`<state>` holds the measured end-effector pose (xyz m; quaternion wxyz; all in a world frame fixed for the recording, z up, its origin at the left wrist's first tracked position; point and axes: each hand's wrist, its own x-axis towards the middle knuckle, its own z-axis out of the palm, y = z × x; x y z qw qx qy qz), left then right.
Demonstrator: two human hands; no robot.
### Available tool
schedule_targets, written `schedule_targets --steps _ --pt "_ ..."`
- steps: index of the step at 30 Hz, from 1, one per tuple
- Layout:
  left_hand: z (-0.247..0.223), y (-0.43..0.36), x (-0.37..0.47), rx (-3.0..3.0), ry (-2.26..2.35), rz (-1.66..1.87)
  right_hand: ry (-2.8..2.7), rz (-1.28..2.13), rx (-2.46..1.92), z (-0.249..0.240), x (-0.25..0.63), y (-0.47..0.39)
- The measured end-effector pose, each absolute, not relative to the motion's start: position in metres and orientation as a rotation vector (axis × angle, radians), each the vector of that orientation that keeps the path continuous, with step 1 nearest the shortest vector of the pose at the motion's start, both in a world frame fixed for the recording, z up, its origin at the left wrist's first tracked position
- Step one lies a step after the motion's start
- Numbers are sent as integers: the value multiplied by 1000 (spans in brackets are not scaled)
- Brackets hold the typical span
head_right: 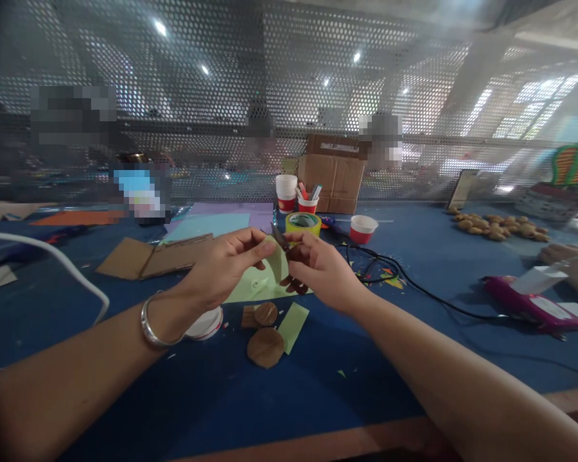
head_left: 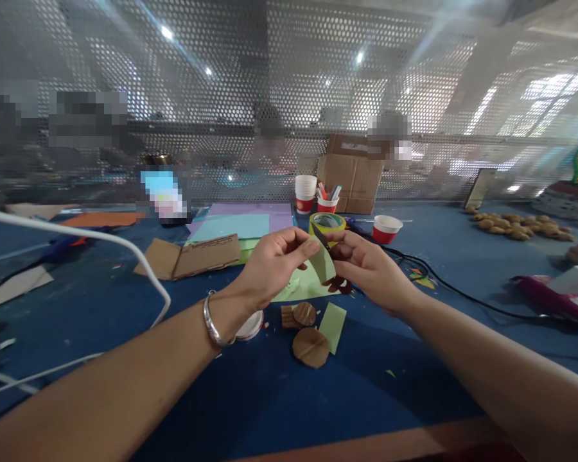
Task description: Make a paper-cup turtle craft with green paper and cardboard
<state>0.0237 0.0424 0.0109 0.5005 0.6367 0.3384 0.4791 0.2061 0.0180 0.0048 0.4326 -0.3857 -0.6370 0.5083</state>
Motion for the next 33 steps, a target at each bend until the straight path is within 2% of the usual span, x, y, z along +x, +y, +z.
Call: schedule_targets --steps 5,17,20,26,33 --pt "12 37 27 1613 830 1120 -1441 1363 -964 6 202 16" --pt "8 47 30 1161 901 1259 -1297 1159 -986 2 208 20" --pt "10 45 31 1129 894 1262 -1385 1093 -1022 -1 209 23" --pt "13 43 31 1078 889 1290 -1720 750 -1151 -8 219 30" --pt "14 43 31 1042 830 1316 -1857 667 -1231 -6 221 33"
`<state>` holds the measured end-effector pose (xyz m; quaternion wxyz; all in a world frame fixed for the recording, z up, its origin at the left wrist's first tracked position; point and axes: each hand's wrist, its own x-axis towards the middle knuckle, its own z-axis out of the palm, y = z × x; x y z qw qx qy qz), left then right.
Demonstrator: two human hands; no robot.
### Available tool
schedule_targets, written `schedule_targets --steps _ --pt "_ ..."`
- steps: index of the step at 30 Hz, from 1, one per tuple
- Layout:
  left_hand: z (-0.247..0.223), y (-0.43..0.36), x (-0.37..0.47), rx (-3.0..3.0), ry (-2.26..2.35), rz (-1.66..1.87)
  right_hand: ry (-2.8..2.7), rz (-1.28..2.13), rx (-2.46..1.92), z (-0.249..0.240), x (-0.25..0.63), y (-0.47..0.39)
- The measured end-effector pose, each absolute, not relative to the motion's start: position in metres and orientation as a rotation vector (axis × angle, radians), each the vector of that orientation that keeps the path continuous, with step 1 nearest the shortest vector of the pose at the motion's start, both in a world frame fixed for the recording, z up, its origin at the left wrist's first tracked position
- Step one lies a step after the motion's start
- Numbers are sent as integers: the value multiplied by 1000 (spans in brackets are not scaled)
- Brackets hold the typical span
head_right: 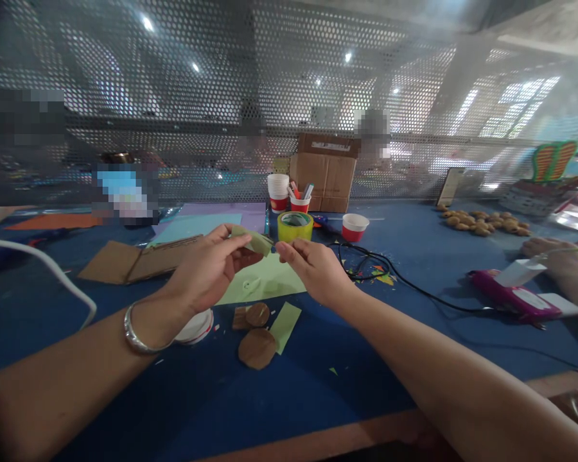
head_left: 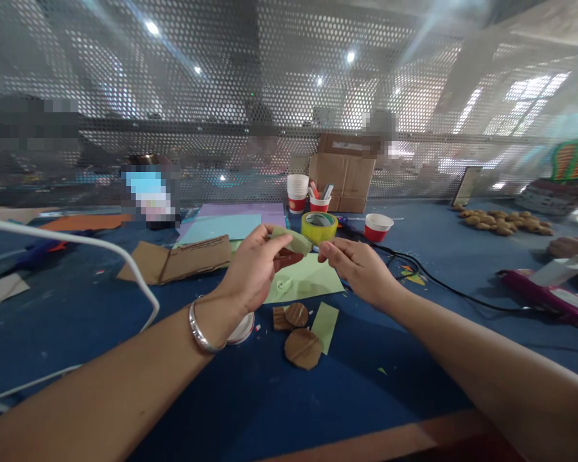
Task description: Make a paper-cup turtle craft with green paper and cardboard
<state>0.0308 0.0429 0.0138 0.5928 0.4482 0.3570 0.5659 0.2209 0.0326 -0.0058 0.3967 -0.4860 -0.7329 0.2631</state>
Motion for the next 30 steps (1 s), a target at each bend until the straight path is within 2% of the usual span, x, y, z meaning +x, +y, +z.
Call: schedule_targets --steps 30 --pt "17 43 30 1133 858 1255 -1987 593 -1249 0 222 31"
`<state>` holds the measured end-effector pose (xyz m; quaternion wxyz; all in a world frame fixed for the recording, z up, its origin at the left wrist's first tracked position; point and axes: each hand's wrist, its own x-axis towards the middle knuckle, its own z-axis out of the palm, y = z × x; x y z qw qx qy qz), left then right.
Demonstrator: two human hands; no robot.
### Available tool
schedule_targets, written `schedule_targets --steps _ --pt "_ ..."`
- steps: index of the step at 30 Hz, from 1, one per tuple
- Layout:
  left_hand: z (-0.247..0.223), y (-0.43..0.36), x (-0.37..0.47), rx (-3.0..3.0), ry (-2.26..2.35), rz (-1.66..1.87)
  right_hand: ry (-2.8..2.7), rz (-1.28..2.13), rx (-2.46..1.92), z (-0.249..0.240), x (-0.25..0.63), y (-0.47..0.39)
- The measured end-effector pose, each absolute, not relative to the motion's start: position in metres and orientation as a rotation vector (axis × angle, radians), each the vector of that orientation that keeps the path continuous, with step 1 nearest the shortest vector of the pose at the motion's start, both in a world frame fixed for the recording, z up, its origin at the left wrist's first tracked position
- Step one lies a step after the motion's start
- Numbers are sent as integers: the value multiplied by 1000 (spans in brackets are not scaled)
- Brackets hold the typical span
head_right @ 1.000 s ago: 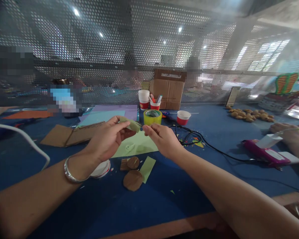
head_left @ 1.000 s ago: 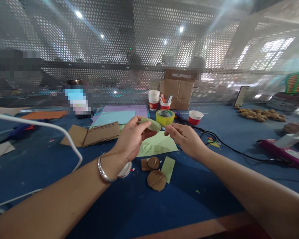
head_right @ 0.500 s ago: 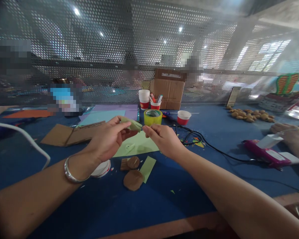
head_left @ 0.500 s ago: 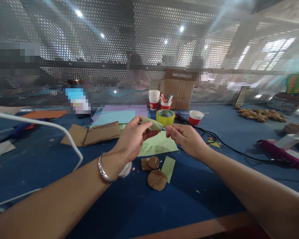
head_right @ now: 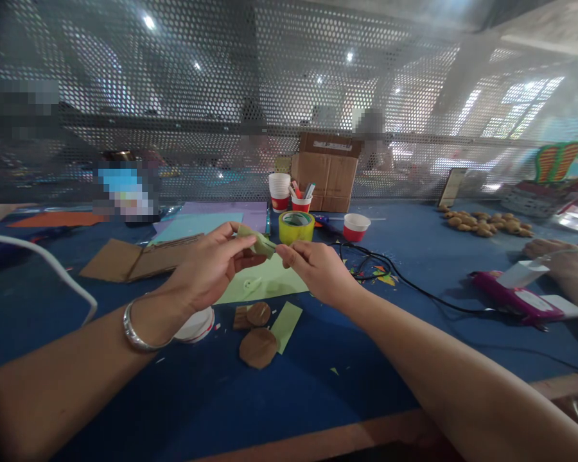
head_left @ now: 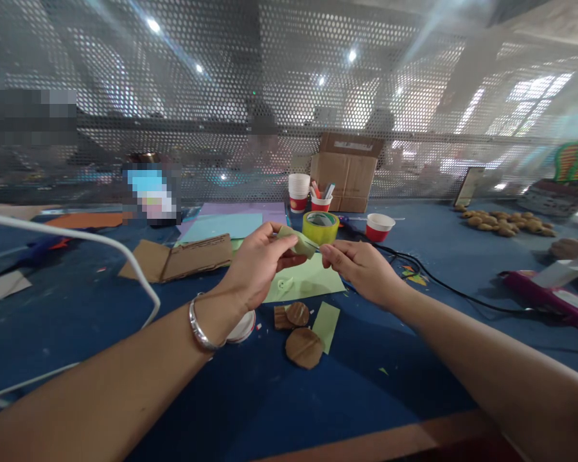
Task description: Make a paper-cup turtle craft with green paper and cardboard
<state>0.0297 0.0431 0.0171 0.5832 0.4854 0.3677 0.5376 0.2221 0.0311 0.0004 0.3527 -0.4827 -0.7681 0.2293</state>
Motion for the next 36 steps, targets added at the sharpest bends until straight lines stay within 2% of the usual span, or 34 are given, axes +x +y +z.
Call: schedule_targets --steps 9,22,36 --pt "16 43 27 1259 882 1262 -1987 627 -1250 0 222 31" --pt "17 35 33 902 853 1226 -1924 666 -1220 -1 224 30" --pt "23 29 30 1023 915 1216 -1882 788 -1167 -2 221 29"
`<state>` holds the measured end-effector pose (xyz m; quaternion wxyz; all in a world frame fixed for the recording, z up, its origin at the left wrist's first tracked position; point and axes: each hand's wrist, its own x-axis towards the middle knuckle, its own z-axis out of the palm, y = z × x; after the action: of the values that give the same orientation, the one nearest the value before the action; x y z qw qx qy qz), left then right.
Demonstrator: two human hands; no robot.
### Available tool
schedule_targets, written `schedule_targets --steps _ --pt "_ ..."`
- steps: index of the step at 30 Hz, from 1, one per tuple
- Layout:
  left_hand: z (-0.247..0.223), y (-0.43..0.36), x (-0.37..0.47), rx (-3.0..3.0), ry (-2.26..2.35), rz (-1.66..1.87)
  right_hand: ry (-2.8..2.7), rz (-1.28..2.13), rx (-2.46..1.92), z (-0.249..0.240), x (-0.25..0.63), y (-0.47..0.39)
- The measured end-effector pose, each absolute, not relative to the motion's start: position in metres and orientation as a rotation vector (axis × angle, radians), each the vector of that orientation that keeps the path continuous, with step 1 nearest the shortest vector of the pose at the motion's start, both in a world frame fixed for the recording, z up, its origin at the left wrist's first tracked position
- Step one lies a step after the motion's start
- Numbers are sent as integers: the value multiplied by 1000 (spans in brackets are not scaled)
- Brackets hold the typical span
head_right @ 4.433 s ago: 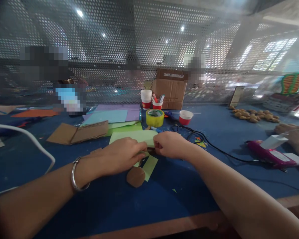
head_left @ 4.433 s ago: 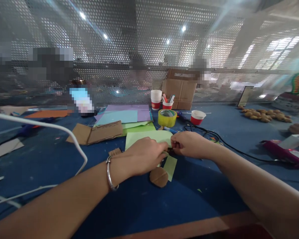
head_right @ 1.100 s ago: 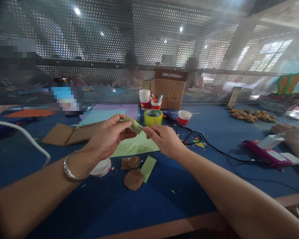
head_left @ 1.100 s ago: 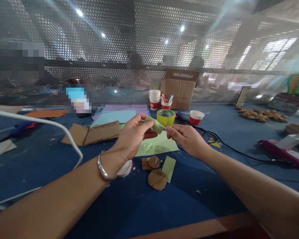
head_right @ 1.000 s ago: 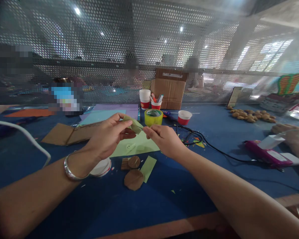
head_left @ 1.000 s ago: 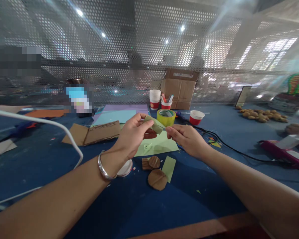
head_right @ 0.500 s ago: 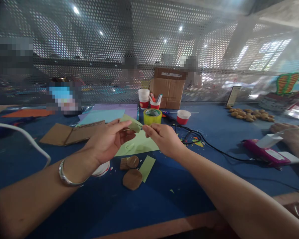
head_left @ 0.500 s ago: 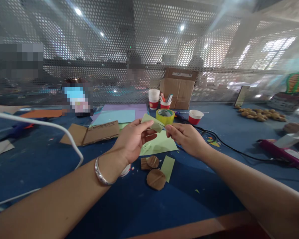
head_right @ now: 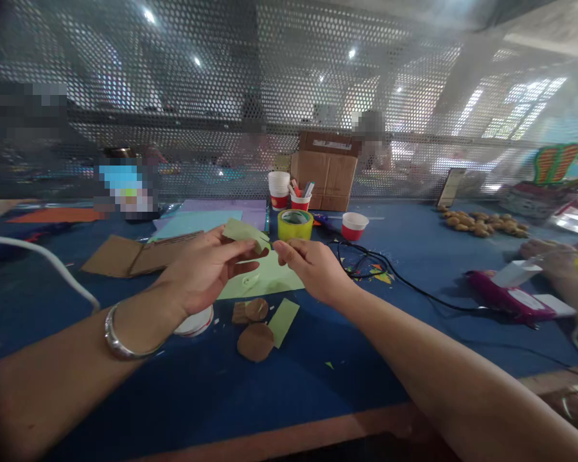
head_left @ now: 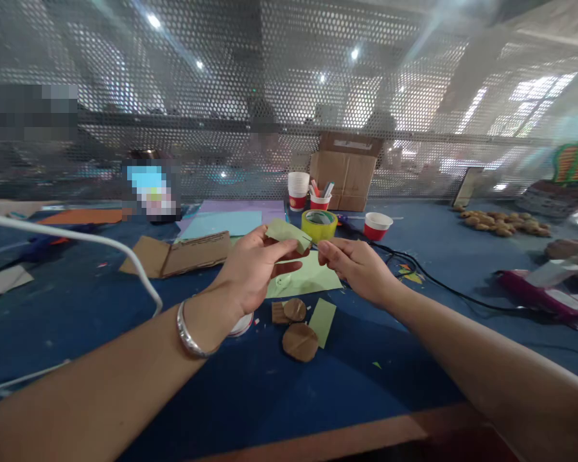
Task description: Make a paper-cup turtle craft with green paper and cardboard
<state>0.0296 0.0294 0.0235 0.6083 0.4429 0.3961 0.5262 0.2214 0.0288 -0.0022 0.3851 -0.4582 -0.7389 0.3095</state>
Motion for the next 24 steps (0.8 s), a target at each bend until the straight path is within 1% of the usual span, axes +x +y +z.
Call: schedule_targets --steps 6,12,17,24 --pt "22 26 28 1125 999 1237 -1905 804 -1164 -1 219 27" --pt "9 27 27 1174 1023 1275 -1939 794 -1156 -2 217 26" --pt "-1 30 21 1190 1065 1310 -1968 775 -1166 -3 216 28" --pt "-1 26 20 1114 1041 1324 -2006 763 -1171 -1 216 27"
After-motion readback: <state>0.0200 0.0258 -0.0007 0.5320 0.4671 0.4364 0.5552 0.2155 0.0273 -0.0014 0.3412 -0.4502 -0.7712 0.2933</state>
